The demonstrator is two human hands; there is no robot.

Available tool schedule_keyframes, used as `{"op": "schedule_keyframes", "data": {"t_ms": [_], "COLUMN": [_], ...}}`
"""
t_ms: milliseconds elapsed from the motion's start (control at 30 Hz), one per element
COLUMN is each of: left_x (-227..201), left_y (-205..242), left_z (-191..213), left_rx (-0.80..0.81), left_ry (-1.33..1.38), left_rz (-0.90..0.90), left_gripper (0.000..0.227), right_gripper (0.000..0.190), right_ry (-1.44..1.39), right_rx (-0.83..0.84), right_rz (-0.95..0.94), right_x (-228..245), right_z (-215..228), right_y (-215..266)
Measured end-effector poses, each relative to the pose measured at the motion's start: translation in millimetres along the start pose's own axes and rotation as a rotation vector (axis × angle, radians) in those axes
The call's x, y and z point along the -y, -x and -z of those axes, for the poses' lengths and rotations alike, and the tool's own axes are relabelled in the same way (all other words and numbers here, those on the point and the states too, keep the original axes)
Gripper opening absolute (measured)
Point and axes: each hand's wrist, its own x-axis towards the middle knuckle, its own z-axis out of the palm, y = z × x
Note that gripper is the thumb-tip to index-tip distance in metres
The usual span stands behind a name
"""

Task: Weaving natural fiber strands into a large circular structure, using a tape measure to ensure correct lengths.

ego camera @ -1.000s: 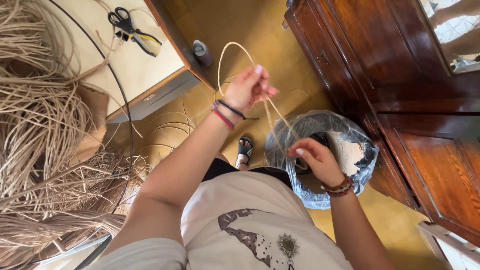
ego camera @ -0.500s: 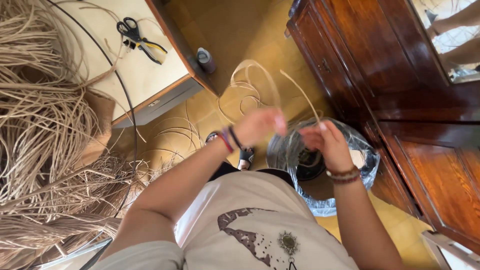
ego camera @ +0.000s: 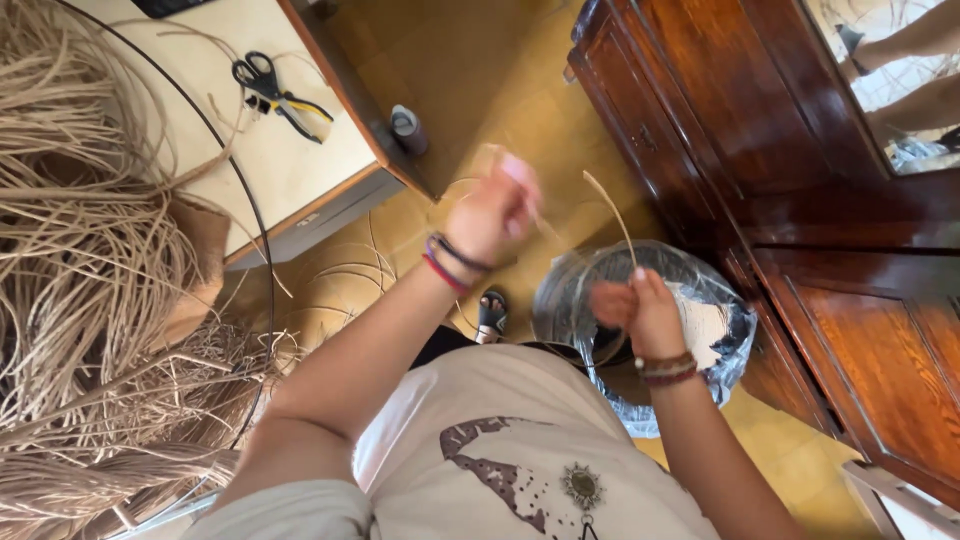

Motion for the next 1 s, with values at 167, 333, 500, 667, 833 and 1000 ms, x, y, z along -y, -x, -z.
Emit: {"op": "schedule_keyframes", "data": {"t_ms": [167, 333, 500, 667, 833, 1000], "left_x": [39.2, 40.2, 5.1, 31.9, 23.1, -11.1], "left_y": [68.0, 42.8, 15.1, 46.9, 84.2, 102.0], "left_z": [-41.2, -28.1, -0.6, 17.6, -10.3, 37.2], "left_rx": [0.975, 0.760, 0.384, 0.691, 0.498, 0.415], "left_ry": [-1.004, -1.282, -0.762, -0.906, -0.989, -0.830], "left_rz": [-0.478, -0.347, -0.760, -0.266, -0.197, -0.146], "left_gripper": [0.030, 0.029, 0.091, 0.027, 0.029, 0.023], "right_gripper": [0.023, 0.021, 0.025, 0.028, 0.017, 0.028], "right_ry": [-0.222, -0.157, 0.120, 1.238, 1.315, 1.498], "right_rx": [0.459, 0.546, 0.586, 0.028, 0.109, -0.075], "right_rz": [-0.073, 0.110, 0.175, 0.463, 0.584, 0.709], "right_x": [87.1, 121.5, 128.6, 142.4, 105.3, 122.7], "right_z": [-52.3, -57.9, -35.1, -11.8, -78.3, -39.3], "right_y": [11.8, 28.3, 44.7, 30.6, 41.2, 1.7]}}
